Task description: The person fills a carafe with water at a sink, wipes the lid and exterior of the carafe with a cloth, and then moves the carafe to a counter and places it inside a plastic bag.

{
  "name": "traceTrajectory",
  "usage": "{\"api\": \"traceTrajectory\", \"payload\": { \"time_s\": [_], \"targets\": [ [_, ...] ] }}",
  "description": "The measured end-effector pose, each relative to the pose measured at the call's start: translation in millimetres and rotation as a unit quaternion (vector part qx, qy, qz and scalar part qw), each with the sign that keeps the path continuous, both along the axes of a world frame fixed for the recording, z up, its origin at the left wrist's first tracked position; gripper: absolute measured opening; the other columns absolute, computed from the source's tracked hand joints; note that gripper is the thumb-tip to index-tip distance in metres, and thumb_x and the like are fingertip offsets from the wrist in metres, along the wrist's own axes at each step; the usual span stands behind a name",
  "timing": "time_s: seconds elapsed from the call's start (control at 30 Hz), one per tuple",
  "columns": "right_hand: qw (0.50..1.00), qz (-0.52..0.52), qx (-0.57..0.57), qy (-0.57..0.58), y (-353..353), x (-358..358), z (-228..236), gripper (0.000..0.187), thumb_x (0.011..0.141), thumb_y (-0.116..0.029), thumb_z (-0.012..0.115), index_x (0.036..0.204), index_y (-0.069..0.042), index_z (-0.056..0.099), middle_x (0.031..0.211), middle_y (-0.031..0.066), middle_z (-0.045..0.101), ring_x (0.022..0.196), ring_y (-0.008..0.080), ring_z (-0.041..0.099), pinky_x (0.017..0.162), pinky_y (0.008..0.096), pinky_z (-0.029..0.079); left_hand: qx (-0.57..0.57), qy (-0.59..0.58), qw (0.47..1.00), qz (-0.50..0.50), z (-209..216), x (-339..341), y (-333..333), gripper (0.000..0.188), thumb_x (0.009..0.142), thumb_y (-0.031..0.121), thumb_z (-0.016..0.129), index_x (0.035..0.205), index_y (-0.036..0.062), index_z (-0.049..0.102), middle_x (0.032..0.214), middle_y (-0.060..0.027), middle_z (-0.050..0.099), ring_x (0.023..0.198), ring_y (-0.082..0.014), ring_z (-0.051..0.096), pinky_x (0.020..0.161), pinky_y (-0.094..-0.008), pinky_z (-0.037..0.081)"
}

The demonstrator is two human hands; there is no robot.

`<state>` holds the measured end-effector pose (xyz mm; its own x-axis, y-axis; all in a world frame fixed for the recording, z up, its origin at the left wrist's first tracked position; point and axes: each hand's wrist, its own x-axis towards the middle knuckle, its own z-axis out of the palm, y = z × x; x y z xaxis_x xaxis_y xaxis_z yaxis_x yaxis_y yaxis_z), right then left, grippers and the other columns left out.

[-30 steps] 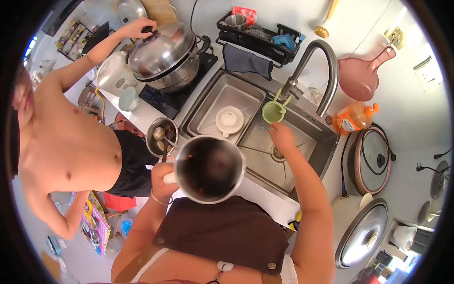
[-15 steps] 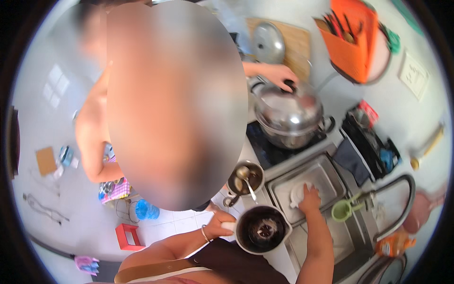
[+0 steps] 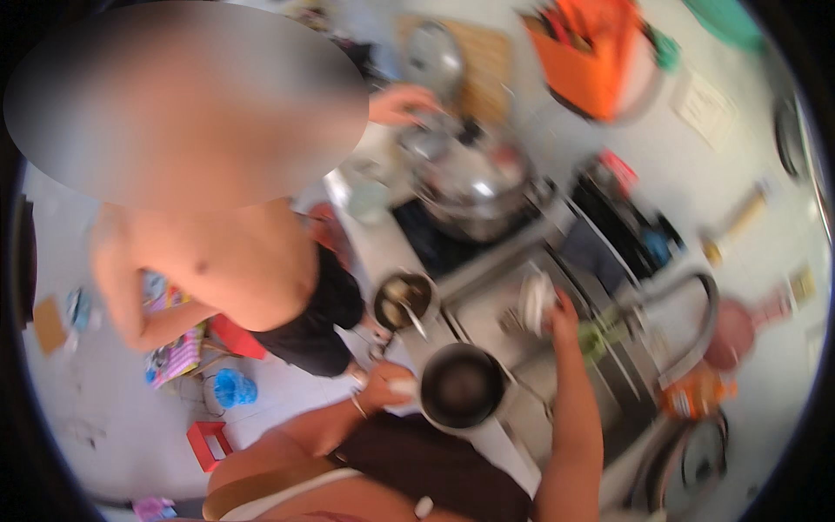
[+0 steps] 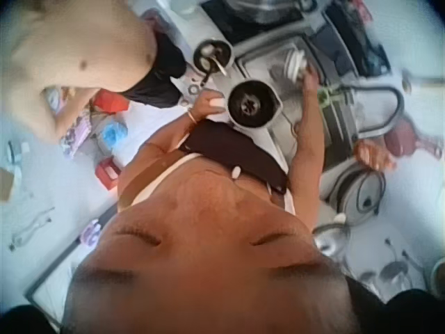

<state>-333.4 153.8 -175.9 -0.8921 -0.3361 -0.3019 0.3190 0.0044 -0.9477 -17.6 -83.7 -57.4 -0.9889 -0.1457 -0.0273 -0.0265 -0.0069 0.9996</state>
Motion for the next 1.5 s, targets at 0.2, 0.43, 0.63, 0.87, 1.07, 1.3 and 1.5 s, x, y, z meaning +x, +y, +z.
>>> {"api": "traceTrajectory", "payload": {
  "time_s": [0.2,0.43,0.63,0.87,1.07,1.3,1.5],
  "targets": [
    [0.882,-0.035,-0.444,-0.152,69,47,73,0.044,0.081,-0.029,0.054,0.119,-0.006,0.054,0.118,0.0097,0.058,0.109,0.0266,0.055,0.095,0.0452,0.043,-0.041,0.024,0.998,-0.035,-6,-10,-1,0.032,0.063,0.027,0.073,0.070,-0.0023,0.061,0.060,-0.0025,0.054,0.056,-0.0104,0.052,0.050,-0.0256,0.038],
    [0.855,-0.081,-0.501,-0.102,125,95,108,0.048,0.078,-0.026,0.058,0.119,-0.002,0.053,0.116,0.0129,0.059,0.105,0.0279,0.057,0.093,0.0442,0.045,0.078,0.009,0.995,-0.054,2,-20,4,0.035,0.065,0.026,0.071,0.077,-0.0054,0.062,0.064,-0.0048,0.056,0.050,-0.0090,0.049,0.045,-0.0205,0.035],
    [0.904,-0.036,-0.425,-0.018,177,121,113,0.059,0.067,-0.014,0.059,0.123,0.003,0.047,0.112,0.0143,0.060,0.098,0.0262,0.060,0.089,0.0382,0.048,0.092,-0.015,0.995,-0.045,10,-20,7,0.040,0.065,0.028,0.068,0.083,-0.0066,0.062,0.062,-0.0062,0.057,0.050,-0.0103,0.051,0.046,-0.0219,0.037],
    [0.909,-0.121,-0.398,0.015,212,154,107,0.063,0.070,-0.022,0.063,0.125,0.003,0.045,0.117,0.0160,0.058,0.103,0.0276,0.059,0.091,0.0401,0.047,0.028,-0.093,0.994,-0.054,47,-23,20,0.038,0.067,0.028,0.064,0.085,-0.0053,0.063,0.074,-0.0085,0.063,0.066,-0.0158,0.059,0.059,-0.0251,0.046],
    [0.882,-0.191,-0.431,0.007,235,189,79,0.057,0.074,-0.018,0.060,0.124,0.004,0.046,0.112,0.0137,0.059,0.100,0.0245,0.059,0.091,0.0370,0.047,0.080,-0.096,0.988,-0.088,56,-48,26,0.026,0.072,0.021,0.062,0.083,-0.0018,0.061,0.077,-0.0110,0.063,0.074,-0.0184,0.056,0.075,-0.0292,0.039],
    [0.857,-0.294,-0.421,-0.050,242,245,51,0.058,0.070,-0.013,0.058,0.125,0.002,0.046,0.117,0.0134,0.057,0.106,0.0264,0.056,0.093,0.0392,0.045,0.192,-0.048,0.977,-0.084,35,-135,45,0.018,0.082,0.020,0.060,0.079,0.0015,0.057,0.081,-0.0071,0.058,0.086,-0.0203,0.057,0.082,-0.0320,0.041],
    [0.881,-0.298,-0.365,0.028,223,279,52,0.068,0.071,-0.018,0.060,0.132,0.000,0.038,0.125,0.0106,0.052,0.114,0.0236,0.051,0.098,0.0377,0.041,0.193,-0.078,0.972,-0.108,-59,-211,40,0.011,0.082,0.014,0.059,0.080,0.0031,0.060,0.082,-0.0073,0.062,0.084,-0.0186,0.058,0.081,-0.0309,0.041]
  ]
}}
